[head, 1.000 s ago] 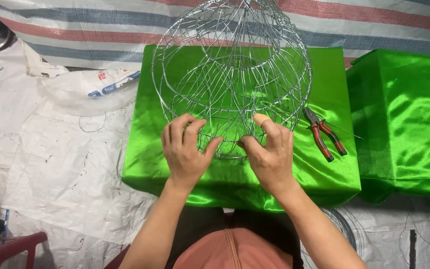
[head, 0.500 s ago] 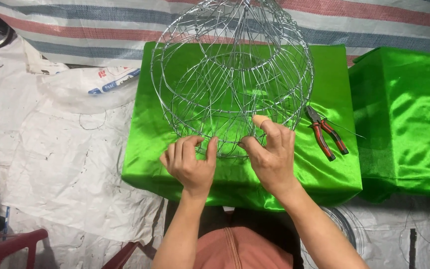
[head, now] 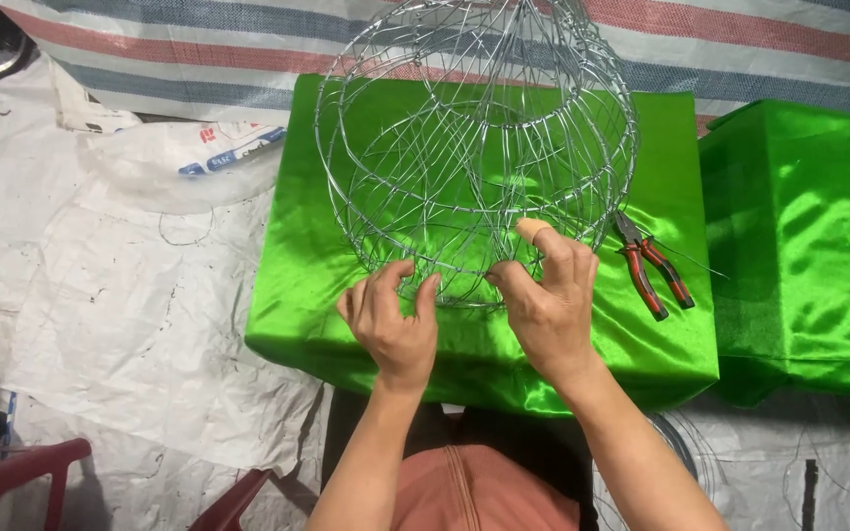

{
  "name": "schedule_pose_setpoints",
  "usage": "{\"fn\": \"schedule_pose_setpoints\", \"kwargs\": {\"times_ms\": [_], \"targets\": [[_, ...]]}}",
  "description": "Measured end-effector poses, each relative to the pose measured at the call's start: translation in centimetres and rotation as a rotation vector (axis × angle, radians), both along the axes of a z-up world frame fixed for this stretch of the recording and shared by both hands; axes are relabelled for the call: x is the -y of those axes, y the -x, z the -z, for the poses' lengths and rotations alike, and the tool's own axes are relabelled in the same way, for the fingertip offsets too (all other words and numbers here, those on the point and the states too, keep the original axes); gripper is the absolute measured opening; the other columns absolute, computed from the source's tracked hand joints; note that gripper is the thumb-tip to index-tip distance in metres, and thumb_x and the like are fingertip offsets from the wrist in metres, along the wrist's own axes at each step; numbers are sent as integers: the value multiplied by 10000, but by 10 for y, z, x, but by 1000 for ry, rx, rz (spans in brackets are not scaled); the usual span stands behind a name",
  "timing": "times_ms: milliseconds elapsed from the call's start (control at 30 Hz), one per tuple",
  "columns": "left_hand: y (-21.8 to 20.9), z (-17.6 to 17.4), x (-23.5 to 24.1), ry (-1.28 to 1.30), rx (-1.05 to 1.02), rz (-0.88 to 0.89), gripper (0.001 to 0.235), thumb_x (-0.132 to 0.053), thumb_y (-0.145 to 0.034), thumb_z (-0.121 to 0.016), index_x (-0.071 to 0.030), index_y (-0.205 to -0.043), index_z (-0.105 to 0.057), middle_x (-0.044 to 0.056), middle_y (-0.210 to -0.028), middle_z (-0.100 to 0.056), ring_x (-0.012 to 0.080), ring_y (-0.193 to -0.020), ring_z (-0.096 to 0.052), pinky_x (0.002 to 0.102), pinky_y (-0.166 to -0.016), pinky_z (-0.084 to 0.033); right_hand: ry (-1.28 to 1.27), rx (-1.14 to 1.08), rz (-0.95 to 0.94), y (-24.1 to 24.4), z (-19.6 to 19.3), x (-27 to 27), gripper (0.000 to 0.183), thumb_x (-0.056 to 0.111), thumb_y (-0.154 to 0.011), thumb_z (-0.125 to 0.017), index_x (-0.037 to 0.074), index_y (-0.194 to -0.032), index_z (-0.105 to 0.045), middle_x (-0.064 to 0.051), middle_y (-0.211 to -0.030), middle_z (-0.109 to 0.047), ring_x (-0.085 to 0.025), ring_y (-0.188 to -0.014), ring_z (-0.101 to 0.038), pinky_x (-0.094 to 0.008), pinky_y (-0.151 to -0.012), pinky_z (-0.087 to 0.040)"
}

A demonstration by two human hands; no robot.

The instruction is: Reinforcing a wire mesh structure by weaving and securing thin wire around the frame.

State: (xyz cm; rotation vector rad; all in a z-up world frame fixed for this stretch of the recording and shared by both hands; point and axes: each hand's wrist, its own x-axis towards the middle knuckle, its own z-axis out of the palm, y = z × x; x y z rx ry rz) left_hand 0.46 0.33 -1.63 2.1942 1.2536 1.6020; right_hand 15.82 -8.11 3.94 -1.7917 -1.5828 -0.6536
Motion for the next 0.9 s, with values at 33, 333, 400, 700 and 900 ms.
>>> {"fn": "schedule_pose_setpoints", "kwargs": {"times_ms": [33, 333, 400, 700, 900], "targets": [[0, -8, 1, 1, 1, -1, 346, -468, -915, -755, -191, -1106, -676, -56, -902, -740, 144, -796, -655, 370, -805, -411, 1, 1, -1, 0, 0, 0, 241, 268, -891, -809, 175, -756, -632, -67, -1339, -541, -271, -1090, -522, -363, -814, -435], [-1, -41, 15, 153, -143, 6, 403, -256, -899, -788, -75, -1237, -663, 97, -963, -759, 240, -859, -735, 429, -821, -541, 29, -4, -2, 0, -1, 1, 233, 290, -945, -761, 171, -782, -645, -54, -1344, -526, -281, -1095, -517, -376, -814, -432], [-4, -49, 17, 147, -90, 20, 408, -192, -903, -770, -61, -1270, -649, 121, -1003, -761, 266, -884, -751, 434, -811, -571, 37, 8, -2, -2, 1, 0, 216, 291, -952, -762, 173, -808, -653, -64, -1358, -522, -303, -1092, -515, -389, -807, -436], [-5, -40, 18, 105, -148, -13, 288, -237, -939, -728, -136, -1209, -724, 29, -912, -680, 168, -795, -653, 382, -819, -527, 42, -11, -14, 5, -6, 3, 202, 284, -967, -740, 178, -818, -653, -68, -1339, -536, -313, -1077, -522, -396, -803, -417], [-7, -34, 14, 135, -93, 32, 344, -265, -966, -689, -115, -1275, -679, 34, -913, -632, 179, -797, -621, 393, -826, -510, 46, -16, -13, 4, -7, 3, 210, 261, -952, -750, 169, -794, -646, -65, -1332, -540, -299, -1078, -510, -384, -793, -398]]}}
